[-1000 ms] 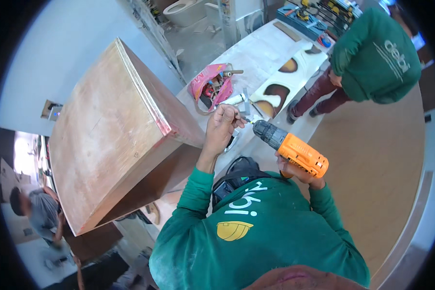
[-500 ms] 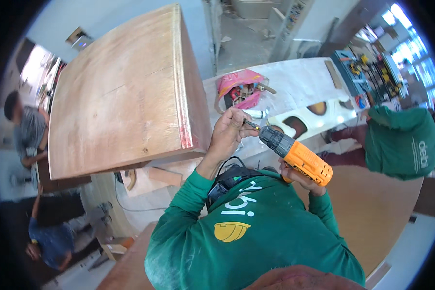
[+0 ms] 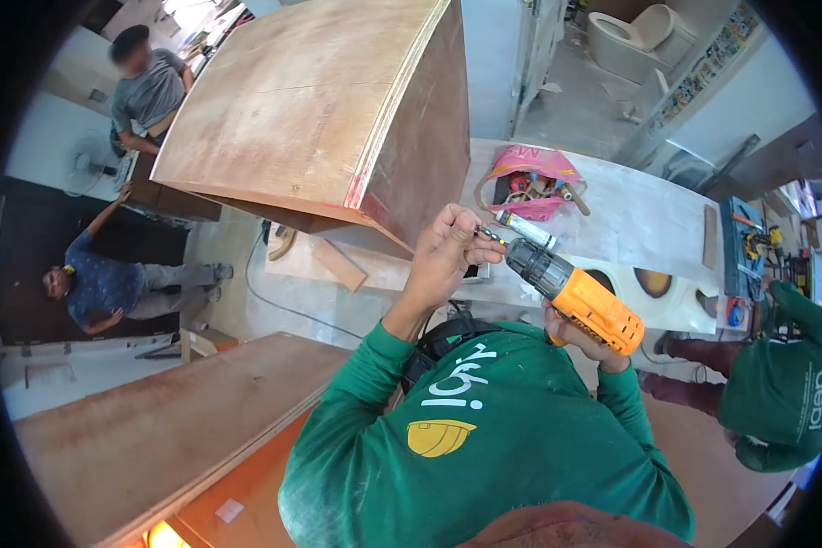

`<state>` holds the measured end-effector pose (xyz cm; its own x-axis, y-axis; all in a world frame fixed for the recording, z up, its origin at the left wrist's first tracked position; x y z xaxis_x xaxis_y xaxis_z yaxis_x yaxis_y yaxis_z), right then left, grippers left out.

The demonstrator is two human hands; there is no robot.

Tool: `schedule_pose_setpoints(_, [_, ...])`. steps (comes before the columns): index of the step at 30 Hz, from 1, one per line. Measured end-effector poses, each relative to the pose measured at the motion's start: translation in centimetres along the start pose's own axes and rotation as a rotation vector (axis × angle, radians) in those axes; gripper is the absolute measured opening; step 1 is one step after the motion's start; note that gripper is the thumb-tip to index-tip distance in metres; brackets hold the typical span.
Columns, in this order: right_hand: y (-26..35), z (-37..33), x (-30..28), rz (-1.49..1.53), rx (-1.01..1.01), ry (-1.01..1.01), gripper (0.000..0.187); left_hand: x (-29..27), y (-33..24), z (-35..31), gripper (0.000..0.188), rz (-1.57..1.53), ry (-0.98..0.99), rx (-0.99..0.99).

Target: The person assembles a wooden box by hand, using a power drill to drive screws into the edges of the plywood panels to join them.

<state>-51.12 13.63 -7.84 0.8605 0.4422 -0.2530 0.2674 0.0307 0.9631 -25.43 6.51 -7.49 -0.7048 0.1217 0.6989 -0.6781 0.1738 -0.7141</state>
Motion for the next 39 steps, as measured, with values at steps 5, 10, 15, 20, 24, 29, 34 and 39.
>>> schedule_pose_setpoints(5, [-2.0, 0.2, -2.2, -0.338, -0.257, -0.048, 0.04, 1.6, 0.5, -1.0, 0.028, 0.09, -0.057, 0.084])
schedule_pose_setpoints(10, [-1.8, 0.4, -3.7, -0.098, -0.133, 0.07, 0.036, 3.1, 0.9, -2.1, 0.027, 0.056, -0.131, 0.107])
schedule_pose_setpoints(15, [-2.5, 0.8, -4.2, -0.022, -0.165, 0.12, 0.031, 4.4, 1.1, -3.1, 0.025, 0.1, -0.176, 0.165])
schedule_pose_setpoints(20, [-2.1, 0.9, -4.8, 0.01, -0.255, 0.217, 0.035, 4.8, 1.4, -3.0, 0.025, 0.067, -0.164, 0.141])
schedule_pose_setpoints(24, [-2.1, 0.9, -4.5, -0.183, -0.391, 0.111, 0.038, 4.3, 0.9, -2.9, 0.026, 0.105, -0.171, 0.175])
schedule_pose_setpoints(29, [1.3, 1.3, -3.5, -0.478, -0.608, -0.052, 0.037, 3.8, -1.8, -2.8, 0.028, 0.254, -0.13, 0.122])
schedule_pose_setpoints(34, [5.8, 2.9, -1.2, -0.552, -0.47, 0.054, 0.024, 2.0, -4.9, -2.7, 0.028, 0.421, -0.015, 0.101])
schedule_pose_setpoints(39, [4.5, 4.0, 1.8, -0.488, -0.525, -0.05, 0.019, 2.3, -6.9, -2.9, 0.059, 0.333, -0.06, 0.254])
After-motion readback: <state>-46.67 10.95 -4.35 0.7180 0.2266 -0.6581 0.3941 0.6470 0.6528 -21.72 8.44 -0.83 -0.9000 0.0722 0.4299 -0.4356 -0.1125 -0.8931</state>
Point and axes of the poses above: each hand's wrist, its own z-axis towards the middle knuckle, its own x-axis out of the palm, y = z × x, the point moved 4 cm from there along z, towards the middle knuckle, and after that the axes turned 9 degrees about -z, right-handed, at the moved point
